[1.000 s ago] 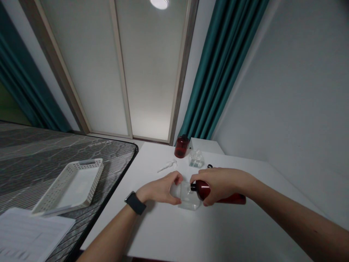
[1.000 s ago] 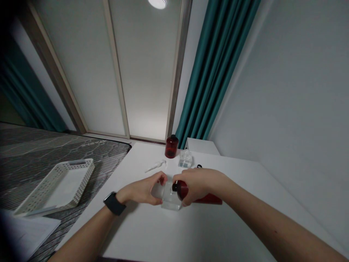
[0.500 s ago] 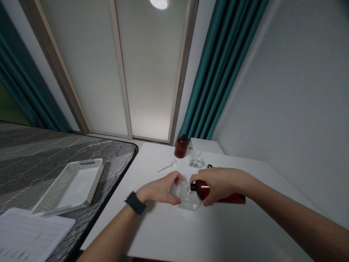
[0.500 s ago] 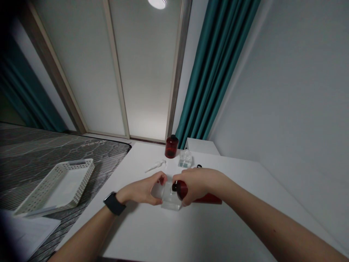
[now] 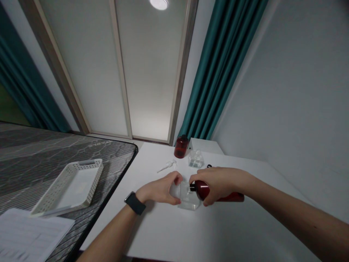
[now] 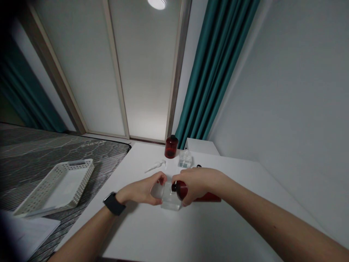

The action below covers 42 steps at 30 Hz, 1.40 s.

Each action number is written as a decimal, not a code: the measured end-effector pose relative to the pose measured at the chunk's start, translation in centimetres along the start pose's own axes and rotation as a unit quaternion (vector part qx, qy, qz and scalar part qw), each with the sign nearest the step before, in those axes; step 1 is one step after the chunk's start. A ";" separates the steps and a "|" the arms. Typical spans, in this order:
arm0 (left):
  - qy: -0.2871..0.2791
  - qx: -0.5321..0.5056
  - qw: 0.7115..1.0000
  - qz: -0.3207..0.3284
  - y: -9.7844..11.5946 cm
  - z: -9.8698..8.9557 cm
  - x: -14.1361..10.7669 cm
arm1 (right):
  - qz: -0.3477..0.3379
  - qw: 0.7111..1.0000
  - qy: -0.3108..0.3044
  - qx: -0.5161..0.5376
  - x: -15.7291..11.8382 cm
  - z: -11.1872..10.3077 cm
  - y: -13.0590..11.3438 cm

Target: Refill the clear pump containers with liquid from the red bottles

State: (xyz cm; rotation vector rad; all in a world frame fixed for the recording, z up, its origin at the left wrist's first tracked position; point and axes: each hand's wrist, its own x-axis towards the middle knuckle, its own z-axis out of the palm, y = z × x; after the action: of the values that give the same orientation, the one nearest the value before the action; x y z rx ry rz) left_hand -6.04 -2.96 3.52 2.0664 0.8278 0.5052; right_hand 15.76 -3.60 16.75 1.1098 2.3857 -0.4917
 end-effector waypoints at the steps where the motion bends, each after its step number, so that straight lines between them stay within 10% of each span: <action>1: 0.000 0.000 1.000 0.000 0.0 0.0 0.0 | 0.000 1.000 0.000 -0.001 0.0 0.0 -0.1; 42: -0.002 0.004 1.000 -0.012 -0.5 0.0 0.0 | 0.008 0.999 -0.026 -0.046 0.1 -0.9 -0.9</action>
State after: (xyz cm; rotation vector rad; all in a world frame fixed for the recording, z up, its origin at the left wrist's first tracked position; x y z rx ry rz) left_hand -6.22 -2.80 3.14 2.0620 0.8517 0.4853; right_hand 14.80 -3.63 17.53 1.0621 2.3293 -0.3973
